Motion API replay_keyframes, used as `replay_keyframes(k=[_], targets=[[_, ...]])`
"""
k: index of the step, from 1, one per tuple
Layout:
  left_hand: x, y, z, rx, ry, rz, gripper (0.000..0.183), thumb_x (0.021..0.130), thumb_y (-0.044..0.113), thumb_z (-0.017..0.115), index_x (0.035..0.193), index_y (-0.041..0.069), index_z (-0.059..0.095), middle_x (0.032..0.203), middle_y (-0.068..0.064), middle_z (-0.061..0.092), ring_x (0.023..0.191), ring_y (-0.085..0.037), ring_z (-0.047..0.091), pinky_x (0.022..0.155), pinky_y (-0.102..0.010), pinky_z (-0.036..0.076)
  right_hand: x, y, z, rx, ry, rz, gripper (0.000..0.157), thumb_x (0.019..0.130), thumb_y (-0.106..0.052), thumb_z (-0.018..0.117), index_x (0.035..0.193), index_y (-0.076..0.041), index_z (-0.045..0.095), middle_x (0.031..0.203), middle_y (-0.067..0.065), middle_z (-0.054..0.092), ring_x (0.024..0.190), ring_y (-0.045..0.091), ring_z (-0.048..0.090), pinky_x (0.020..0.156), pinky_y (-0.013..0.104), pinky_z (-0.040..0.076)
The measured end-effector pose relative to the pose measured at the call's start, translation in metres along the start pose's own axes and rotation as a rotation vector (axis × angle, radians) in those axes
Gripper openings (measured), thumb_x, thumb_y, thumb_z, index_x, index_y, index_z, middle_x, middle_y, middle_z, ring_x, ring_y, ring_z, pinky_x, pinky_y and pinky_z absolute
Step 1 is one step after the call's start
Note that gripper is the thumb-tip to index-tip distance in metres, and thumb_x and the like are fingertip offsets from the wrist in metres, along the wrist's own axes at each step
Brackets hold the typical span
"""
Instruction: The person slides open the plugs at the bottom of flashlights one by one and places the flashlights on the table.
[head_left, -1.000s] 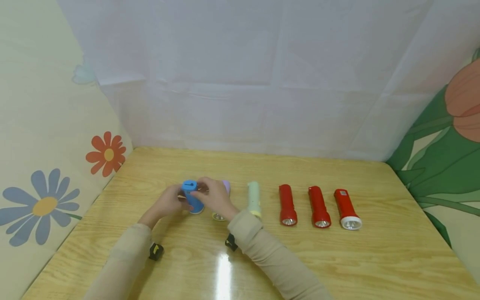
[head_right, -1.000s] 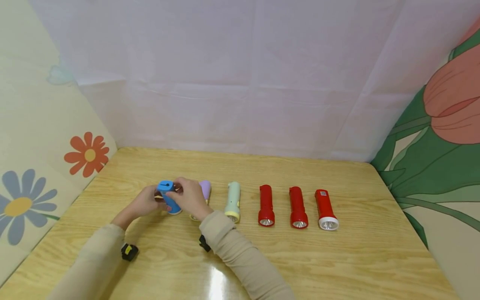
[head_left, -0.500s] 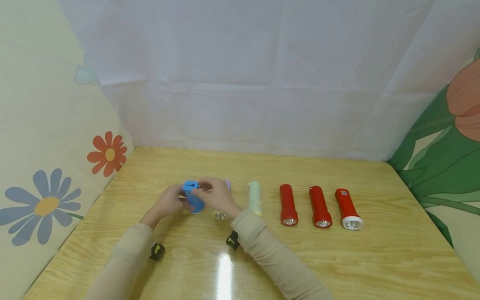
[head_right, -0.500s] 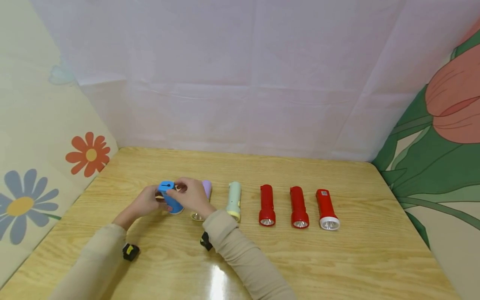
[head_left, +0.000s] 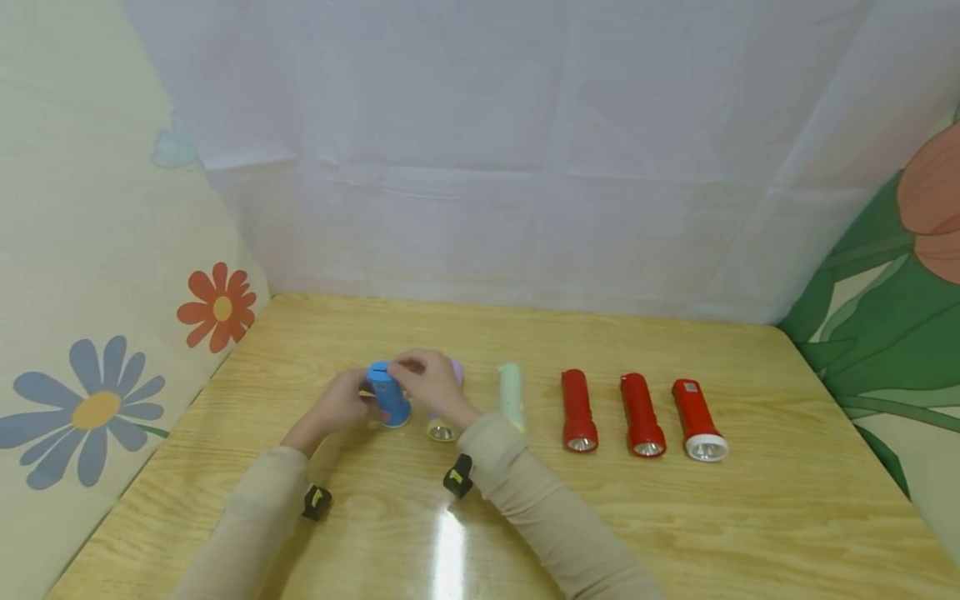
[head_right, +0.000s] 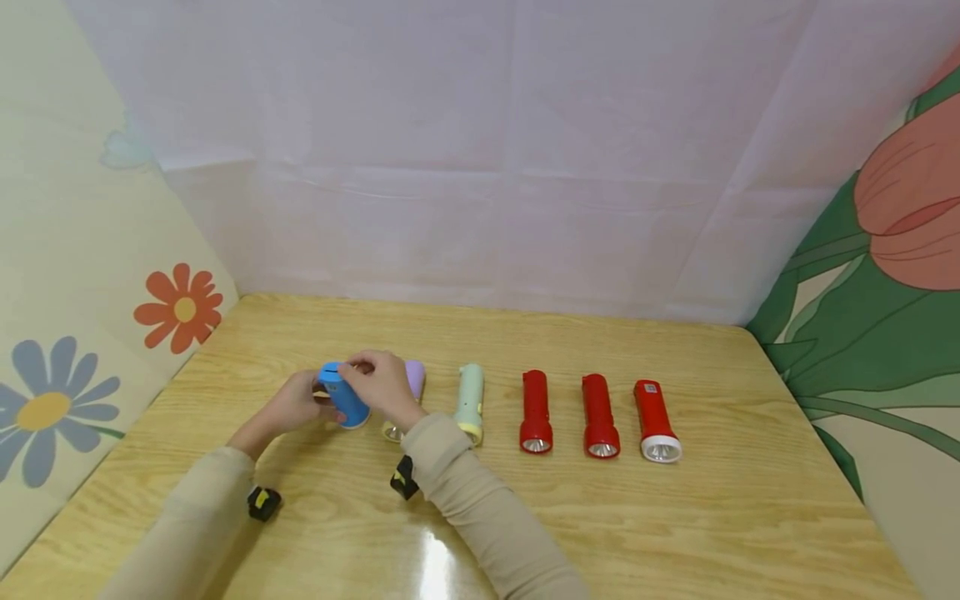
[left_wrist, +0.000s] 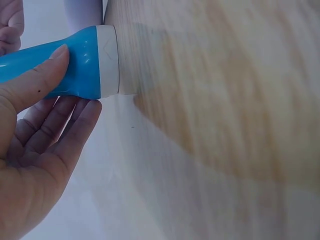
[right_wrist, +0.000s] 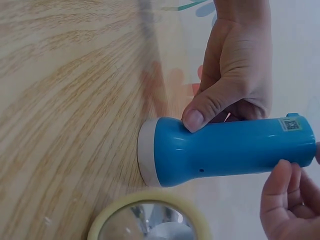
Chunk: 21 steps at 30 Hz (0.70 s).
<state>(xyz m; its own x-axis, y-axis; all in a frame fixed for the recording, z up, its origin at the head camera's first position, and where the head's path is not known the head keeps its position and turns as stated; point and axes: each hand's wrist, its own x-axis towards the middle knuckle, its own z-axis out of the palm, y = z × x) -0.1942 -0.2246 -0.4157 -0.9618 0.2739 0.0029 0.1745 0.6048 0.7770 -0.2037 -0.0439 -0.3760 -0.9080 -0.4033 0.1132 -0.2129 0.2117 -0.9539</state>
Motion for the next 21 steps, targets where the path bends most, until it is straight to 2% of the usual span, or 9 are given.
replay_keyframes(k=[10,21], targets=[[0.0012,0.0035,-0.0001,-0.010,-0.003,0.000,0.047,0.068,0.001,0.076,0.111,-0.003,0.057,0.102,-0.014,0.063,0.095,-0.032,0.059,0.080,-0.042,0.049,0.0036,0.0017,0.0014,0.083,0.019,0.074,0.019,0.086,-0.017,0.063,0.095,-0.001,0.066,0.085,0.005,0.066,0.069,0.013,0.061,0.065,0.033,0.054],[-0.0001,0.0031,-0.0013,-0.013,0.008,0.010,0.046,0.067,0.001,0.077,0.109,-0.003,0.059,0.101,-0.014,0.063,0.094,-0.032,0.059,0.079,-0.042,0.050,0.0051,0.0007,0.0040,0.108,0.035,0.104,0.018,0.083,-0.017,0.066,0.089,0.000,0.065,0.078,0.003,0.064,0.065,0.015,0.059,0.061,0.027,0.052]])
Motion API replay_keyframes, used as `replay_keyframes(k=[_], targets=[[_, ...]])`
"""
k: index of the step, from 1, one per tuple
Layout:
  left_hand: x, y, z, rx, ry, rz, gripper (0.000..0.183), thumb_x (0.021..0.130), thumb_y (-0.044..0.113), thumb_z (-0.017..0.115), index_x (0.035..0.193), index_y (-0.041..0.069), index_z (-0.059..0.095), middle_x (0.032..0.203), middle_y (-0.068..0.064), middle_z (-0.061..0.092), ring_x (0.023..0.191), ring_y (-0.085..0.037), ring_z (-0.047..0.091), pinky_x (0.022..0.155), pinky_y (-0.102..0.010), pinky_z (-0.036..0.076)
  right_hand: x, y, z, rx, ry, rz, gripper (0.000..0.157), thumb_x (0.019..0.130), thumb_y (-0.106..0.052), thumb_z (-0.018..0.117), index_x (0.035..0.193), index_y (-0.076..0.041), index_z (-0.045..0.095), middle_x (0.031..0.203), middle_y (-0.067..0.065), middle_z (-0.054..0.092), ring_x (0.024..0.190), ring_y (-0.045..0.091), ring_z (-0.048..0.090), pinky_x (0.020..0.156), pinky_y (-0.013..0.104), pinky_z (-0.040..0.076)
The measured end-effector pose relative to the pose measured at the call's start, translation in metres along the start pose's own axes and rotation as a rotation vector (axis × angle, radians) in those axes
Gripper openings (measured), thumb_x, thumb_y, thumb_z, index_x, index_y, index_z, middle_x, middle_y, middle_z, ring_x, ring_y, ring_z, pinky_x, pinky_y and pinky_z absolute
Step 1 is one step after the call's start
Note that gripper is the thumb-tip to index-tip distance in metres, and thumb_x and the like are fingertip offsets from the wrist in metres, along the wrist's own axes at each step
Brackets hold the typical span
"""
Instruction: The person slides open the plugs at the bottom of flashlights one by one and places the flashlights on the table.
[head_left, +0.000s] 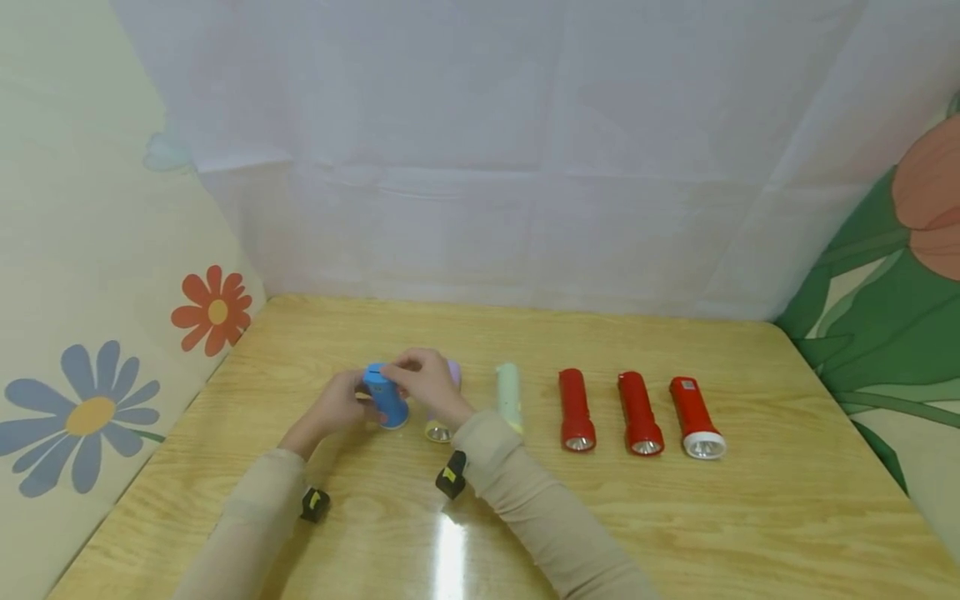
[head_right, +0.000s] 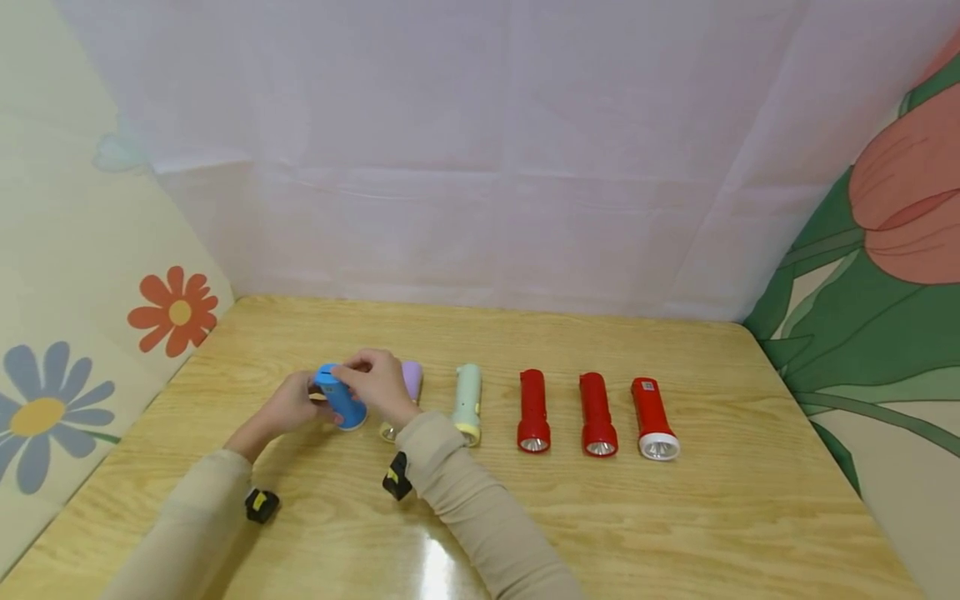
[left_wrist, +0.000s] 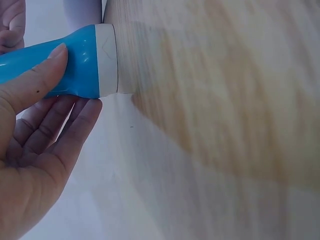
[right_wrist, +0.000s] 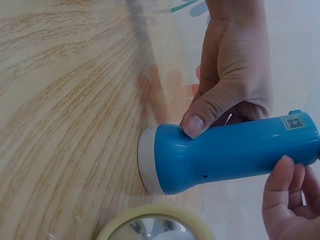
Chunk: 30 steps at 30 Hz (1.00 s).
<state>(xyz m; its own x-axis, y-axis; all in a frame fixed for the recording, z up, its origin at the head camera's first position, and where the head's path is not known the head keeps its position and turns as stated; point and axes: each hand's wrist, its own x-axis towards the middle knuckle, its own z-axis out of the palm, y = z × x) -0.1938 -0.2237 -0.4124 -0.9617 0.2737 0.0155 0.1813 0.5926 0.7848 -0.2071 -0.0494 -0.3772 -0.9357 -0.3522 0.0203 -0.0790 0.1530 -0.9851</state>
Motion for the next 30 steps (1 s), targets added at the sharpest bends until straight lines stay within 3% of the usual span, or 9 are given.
replay_keyframes(k=[17,30], targets=[[0.0007,-0.0004,-0.0004,0.001,-0.004,-0.002,0.043,0.067,-0.001,0.076,0.106,-0.003,0.060,0.099,-0.014,0.064,0.094,-0.032,0.059,0.080,-0.044,0.049,0.0008,0.0001,0.0010,0.018,0.007,0.021,0.016,0.083,-0.016,0.066,0.087,0.000,0.065,0.073,0.003,0.062,0.063,0.019,0.058,0.059,0.026,0.052],[0.0013,-0.0023,0.0004,-0.020,0.001,-0.009,0.043,0.067,-0.002,0.076,0.107,-0.004,0.060,0.099,-0.014,0.064,0.094,-0.032,0.059,0.081,-0.045,0.048,0.0024,0.0015,0.0024,0.027,0.029,0.005,0.016,0.082,-0.015,0.067,0.085,0.001,0.066,0.071,0.002,0.061,0.056,0.009,0.053,0.055,0.022,0.049]])
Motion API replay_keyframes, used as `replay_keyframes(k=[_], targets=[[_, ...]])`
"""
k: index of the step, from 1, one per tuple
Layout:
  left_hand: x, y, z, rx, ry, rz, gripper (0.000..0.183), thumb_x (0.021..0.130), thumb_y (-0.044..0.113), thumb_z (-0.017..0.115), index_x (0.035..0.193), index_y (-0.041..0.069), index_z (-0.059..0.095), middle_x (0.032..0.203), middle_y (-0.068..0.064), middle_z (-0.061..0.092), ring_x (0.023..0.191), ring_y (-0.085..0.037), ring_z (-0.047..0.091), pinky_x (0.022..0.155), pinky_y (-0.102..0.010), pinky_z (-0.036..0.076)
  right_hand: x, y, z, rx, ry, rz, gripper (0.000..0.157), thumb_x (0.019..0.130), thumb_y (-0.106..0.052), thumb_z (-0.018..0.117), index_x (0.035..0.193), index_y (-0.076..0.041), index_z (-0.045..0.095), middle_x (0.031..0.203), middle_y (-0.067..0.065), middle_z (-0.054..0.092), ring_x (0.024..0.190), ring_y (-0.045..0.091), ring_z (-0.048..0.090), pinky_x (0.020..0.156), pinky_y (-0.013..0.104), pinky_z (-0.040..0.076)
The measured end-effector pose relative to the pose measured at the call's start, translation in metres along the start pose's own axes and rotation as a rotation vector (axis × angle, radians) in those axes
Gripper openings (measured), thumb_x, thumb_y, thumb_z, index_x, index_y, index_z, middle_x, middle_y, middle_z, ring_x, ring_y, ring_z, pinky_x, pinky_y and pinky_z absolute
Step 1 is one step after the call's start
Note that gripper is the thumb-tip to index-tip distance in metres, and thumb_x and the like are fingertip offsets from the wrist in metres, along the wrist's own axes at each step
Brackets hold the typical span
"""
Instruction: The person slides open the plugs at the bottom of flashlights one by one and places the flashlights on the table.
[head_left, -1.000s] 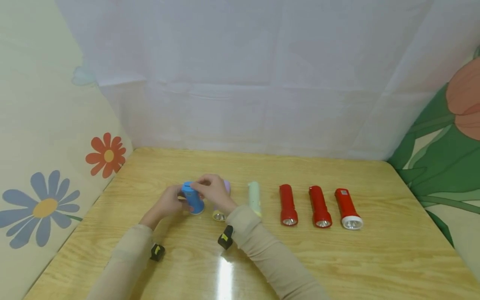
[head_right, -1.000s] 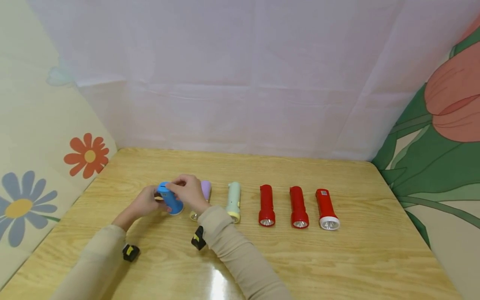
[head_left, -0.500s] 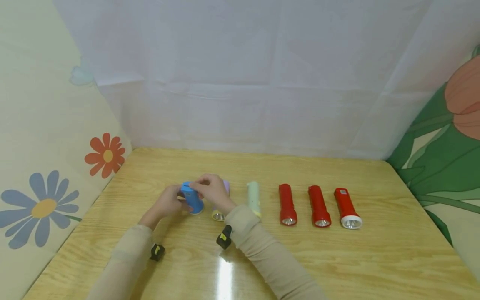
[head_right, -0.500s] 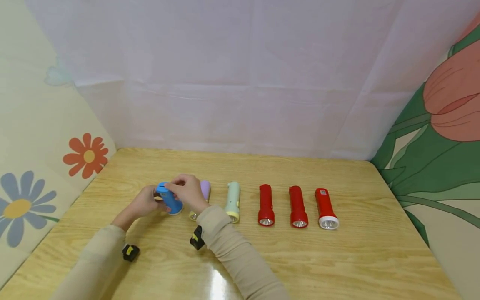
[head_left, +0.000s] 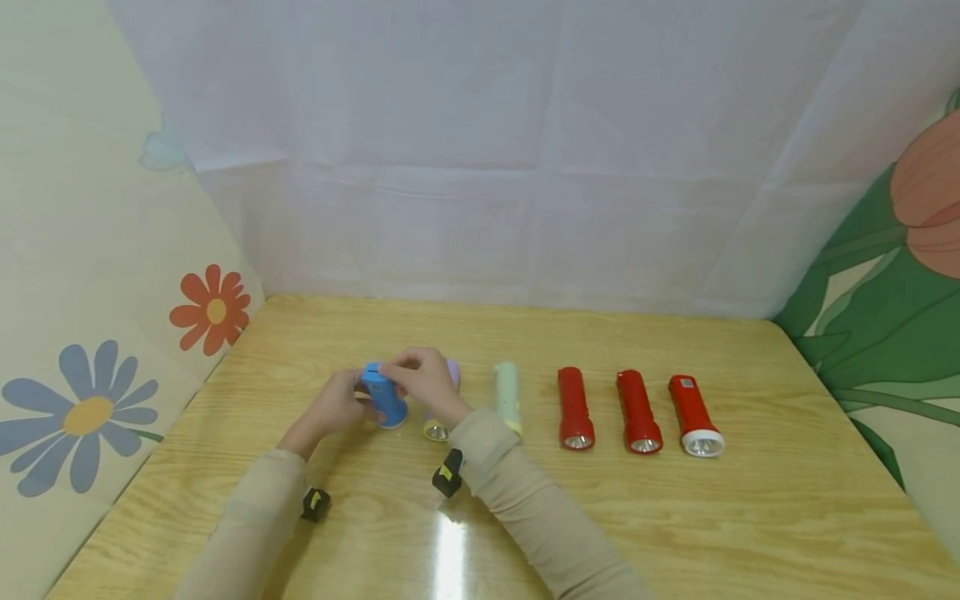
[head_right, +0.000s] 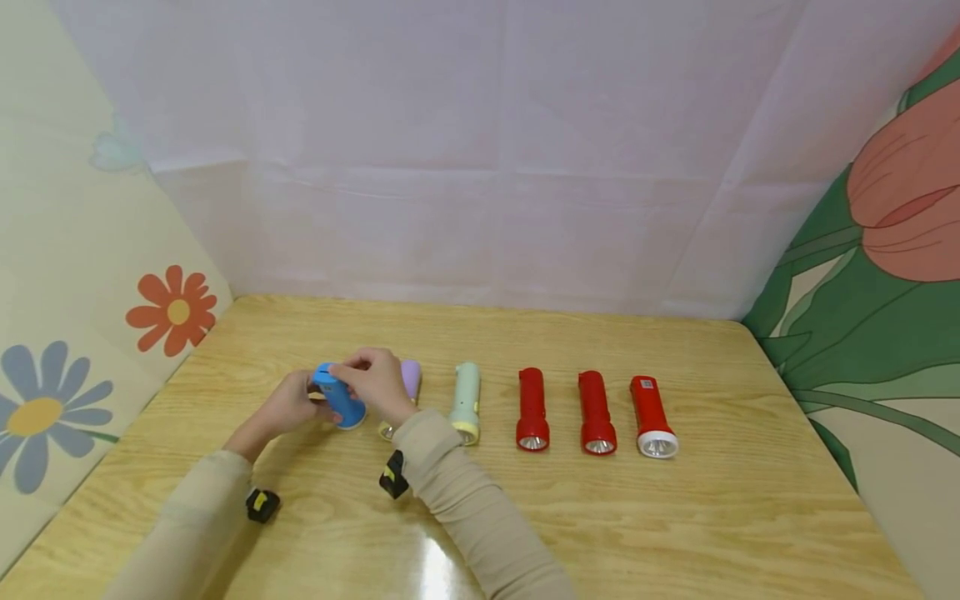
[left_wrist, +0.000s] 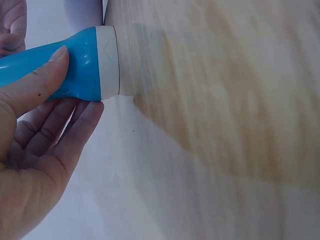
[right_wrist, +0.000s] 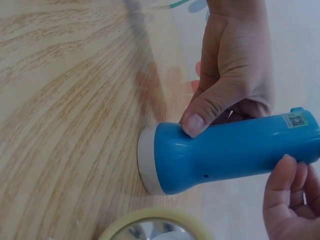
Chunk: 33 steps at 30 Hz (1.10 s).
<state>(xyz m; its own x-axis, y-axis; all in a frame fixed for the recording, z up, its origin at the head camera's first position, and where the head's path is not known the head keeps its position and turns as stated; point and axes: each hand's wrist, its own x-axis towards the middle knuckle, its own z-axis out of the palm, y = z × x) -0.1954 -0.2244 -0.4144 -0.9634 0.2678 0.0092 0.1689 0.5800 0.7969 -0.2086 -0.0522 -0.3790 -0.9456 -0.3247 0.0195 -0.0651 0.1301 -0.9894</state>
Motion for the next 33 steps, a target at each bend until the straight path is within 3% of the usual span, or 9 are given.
replay_keyframes(k=[12,20,33], targets=[[-0.0003,-0.0014,-0.0004,0.006,-0.003,0.012,0.043,0.067,-0.002,0.076,0.107,-0.003,0.060,0.099,-0.013,0.065,0.094,-0.032,0.059,0.080,-0.044,0.049,-0.0009,-0.0027,0.0027,-0.004,0.030,0.014,0.017,0.080,-0.016,0.070,0.084,0.000,0.067,0.070,0.001,0.062,0.053,0.008,0.051,0.053,0.022,0.049],[0.0005,0.0002,0.0000,0.002,-0.002,0.023,0.041,0.066,-0.003,0.076,0.104,-0.002,0.062,0.097,-0.013,0.066,0.093,-0.032,0.060,0.080,-0.045,0.049,-0.0007,-0.0022,0.0027,-0.015,0.027,0.031,0.018,0.080,-0.019,0.070,0.084,-0.002,0.066,0.066,0.000,0.059,0.052,0.009,0.050,0.057,0.031,0.051],[-0.0013,0.0029,-0.0012,0.022,-0.003,0.025,0.034,0.067,-0.002,0.075,0.100,0.001,0.065,0.096,-0.011,0.066,0.093,-0.032,0.060,0.081,-0.047,0.047,-0.0014,-0.0024,0.0058,-0.010,0.036,0.022,0.019,0.079,-0.020,0.071,0.084,-0.002,0.066,0.069,0.002,0.061,0.052,0.008,0.049,0.050,0.022,0.046]])
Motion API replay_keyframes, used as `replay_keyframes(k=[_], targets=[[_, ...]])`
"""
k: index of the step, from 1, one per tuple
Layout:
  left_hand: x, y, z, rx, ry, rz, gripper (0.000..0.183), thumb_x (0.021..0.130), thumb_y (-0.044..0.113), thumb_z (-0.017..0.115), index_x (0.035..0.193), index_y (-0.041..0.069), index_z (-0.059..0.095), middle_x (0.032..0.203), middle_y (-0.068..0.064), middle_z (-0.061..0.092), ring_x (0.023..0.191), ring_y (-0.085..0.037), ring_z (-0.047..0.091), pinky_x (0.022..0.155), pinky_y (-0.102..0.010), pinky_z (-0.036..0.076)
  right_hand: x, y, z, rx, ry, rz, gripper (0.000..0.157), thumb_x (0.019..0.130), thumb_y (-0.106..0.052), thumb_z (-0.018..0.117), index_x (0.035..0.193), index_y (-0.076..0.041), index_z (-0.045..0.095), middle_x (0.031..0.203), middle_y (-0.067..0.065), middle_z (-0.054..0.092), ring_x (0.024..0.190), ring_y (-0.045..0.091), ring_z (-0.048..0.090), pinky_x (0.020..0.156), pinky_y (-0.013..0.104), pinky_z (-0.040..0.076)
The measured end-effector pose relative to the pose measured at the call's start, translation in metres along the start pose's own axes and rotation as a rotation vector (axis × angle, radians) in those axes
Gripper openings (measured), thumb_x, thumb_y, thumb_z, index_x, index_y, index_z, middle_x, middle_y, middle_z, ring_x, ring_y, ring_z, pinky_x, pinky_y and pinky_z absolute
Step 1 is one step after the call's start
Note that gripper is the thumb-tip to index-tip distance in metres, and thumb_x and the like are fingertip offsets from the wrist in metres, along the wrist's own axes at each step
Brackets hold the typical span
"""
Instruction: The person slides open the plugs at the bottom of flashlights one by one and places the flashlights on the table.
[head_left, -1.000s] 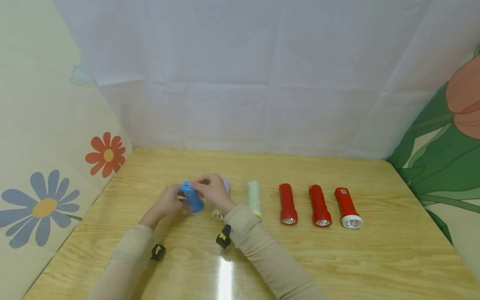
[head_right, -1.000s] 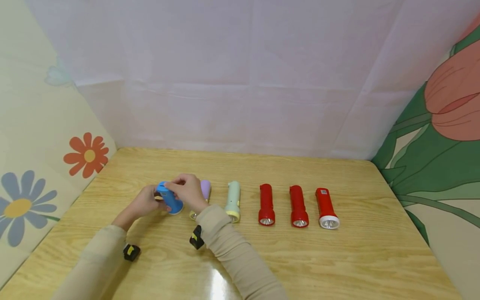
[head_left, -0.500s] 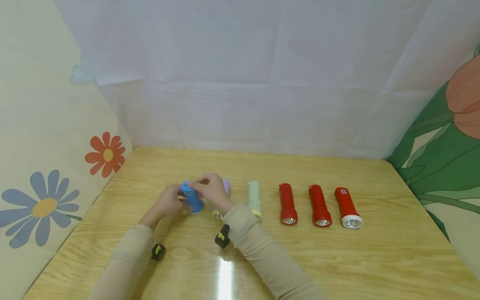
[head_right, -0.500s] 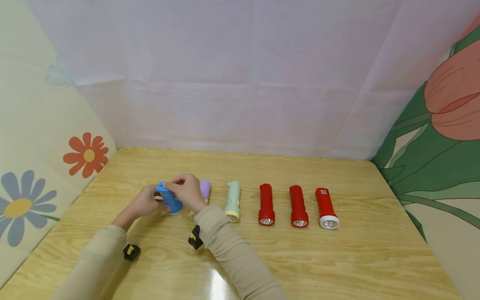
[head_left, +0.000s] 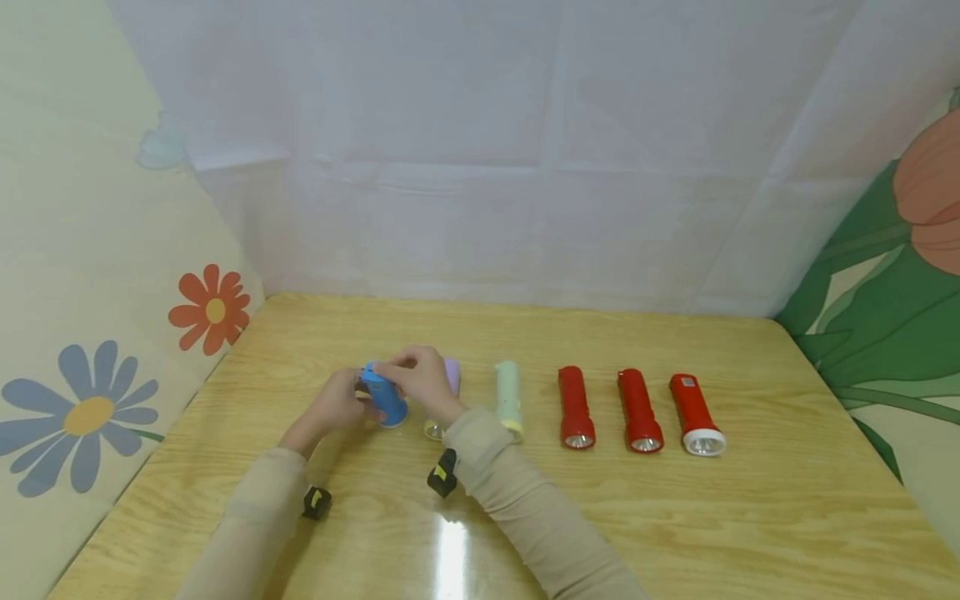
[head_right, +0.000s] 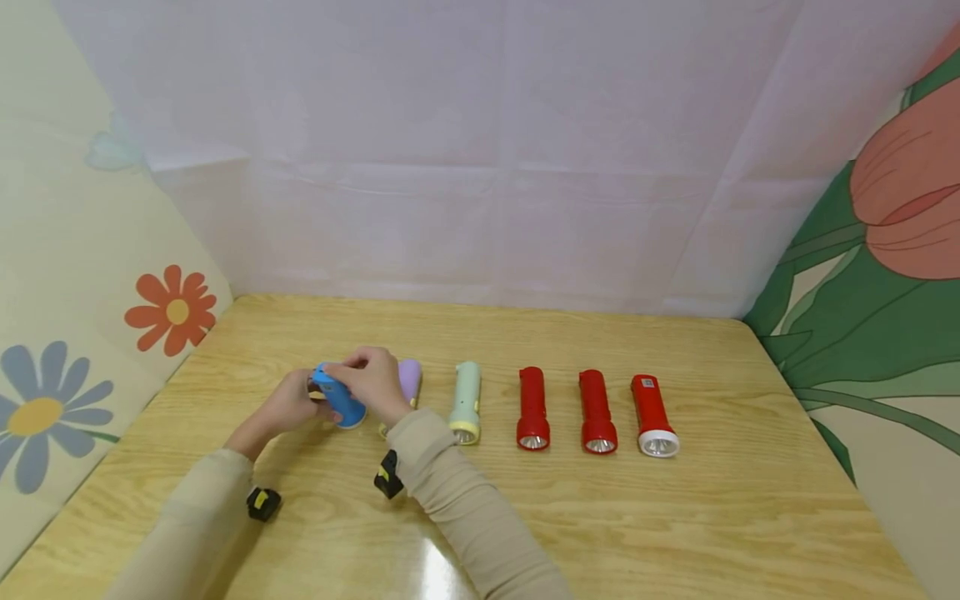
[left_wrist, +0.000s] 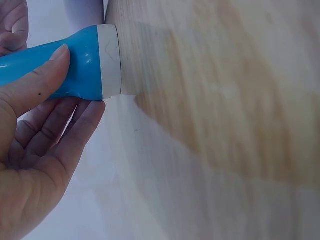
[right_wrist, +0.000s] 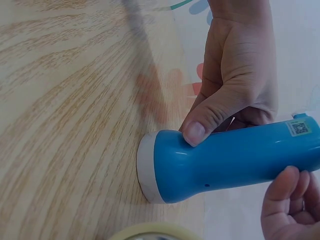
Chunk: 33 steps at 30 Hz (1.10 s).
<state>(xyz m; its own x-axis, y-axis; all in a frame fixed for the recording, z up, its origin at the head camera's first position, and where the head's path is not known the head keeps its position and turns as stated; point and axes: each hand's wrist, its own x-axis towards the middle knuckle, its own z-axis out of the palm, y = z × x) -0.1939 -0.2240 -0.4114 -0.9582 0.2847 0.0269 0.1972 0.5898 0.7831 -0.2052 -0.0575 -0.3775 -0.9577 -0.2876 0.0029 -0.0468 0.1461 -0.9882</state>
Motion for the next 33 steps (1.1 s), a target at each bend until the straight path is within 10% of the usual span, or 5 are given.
replay_keyframes(k=[33], targets=[[-0.0014,-0.0031,-0.0003,0.008,0.004,0.026,0.035,0.066,-0.001,0.076,0.099,0.001,0.065,0.097,-0.013,0.066,0.092,-0.033,0.061,0.082,-0.047,0.047,0.0013,0.0016,0.0057,0.010,0.037,0.024,0.023,0.076,-0.024,0.074,0.077,-0.004,0.064,0.073,0.001,0.060,0.058,0.011,0.053,0.052,0.023,0.048]])
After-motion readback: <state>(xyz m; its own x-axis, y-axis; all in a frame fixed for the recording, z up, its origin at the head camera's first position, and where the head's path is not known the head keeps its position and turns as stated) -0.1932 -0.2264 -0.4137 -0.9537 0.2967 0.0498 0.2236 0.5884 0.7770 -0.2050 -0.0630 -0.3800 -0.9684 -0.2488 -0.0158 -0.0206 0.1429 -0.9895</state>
